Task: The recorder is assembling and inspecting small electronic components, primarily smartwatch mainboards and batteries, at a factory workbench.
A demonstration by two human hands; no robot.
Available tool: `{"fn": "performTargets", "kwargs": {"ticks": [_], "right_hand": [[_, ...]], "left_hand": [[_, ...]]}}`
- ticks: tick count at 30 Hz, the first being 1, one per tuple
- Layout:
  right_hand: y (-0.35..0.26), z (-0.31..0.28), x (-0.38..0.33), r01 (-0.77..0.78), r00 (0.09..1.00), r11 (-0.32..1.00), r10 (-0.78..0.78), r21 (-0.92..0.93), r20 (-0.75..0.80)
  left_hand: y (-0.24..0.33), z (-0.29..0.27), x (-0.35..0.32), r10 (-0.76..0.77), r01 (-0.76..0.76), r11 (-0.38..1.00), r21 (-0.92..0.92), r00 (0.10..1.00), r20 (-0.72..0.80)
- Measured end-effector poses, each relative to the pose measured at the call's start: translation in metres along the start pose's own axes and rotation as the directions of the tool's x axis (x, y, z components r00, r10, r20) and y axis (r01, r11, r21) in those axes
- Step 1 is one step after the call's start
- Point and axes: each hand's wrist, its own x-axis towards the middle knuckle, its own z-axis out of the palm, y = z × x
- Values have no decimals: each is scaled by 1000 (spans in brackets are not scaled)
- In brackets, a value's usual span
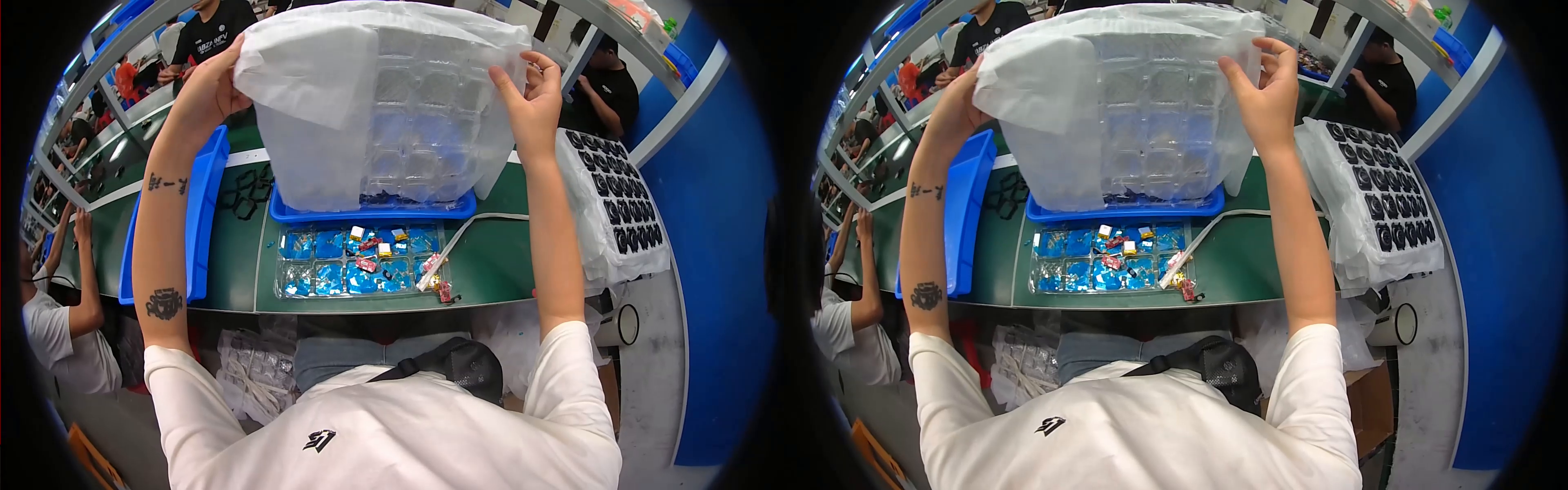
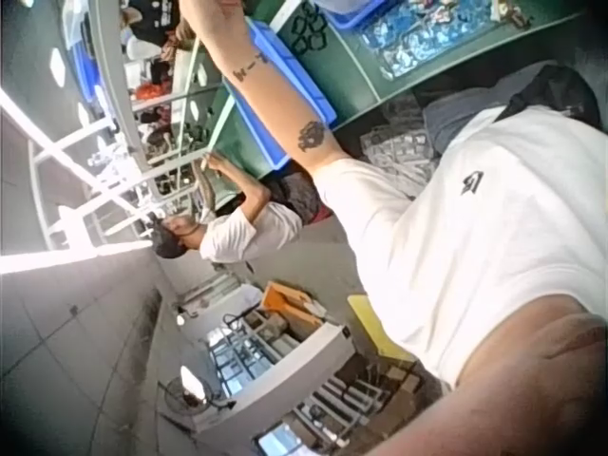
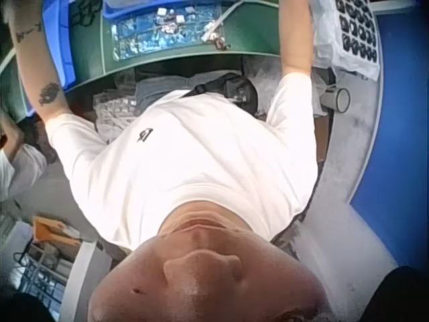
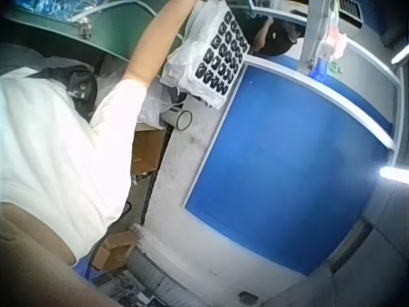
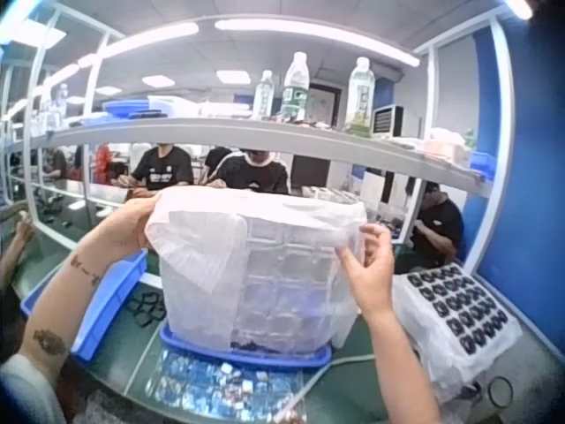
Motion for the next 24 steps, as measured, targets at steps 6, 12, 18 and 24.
{"fn": "performTargets", "kwargs": {"ticks": [6,12,18,24], "right_hand": [[-1,-2,6,-52,999,922,47,383,24],[-15,-15,12,4,998,793,34,609,-52],[0,-74,40,91,996,822,-63,562,-68],[-41,-123,29,-108,986,845,157,524,-50]], "left_hand": [[-12,-33,23,-6,53,872,-487,995,97],[-7,-9,28,83,127,819,-560,938,335],[2,22,35,168,236,778,-582,815,555],[5,80,31,222,332,691,-643,748,625]]}}
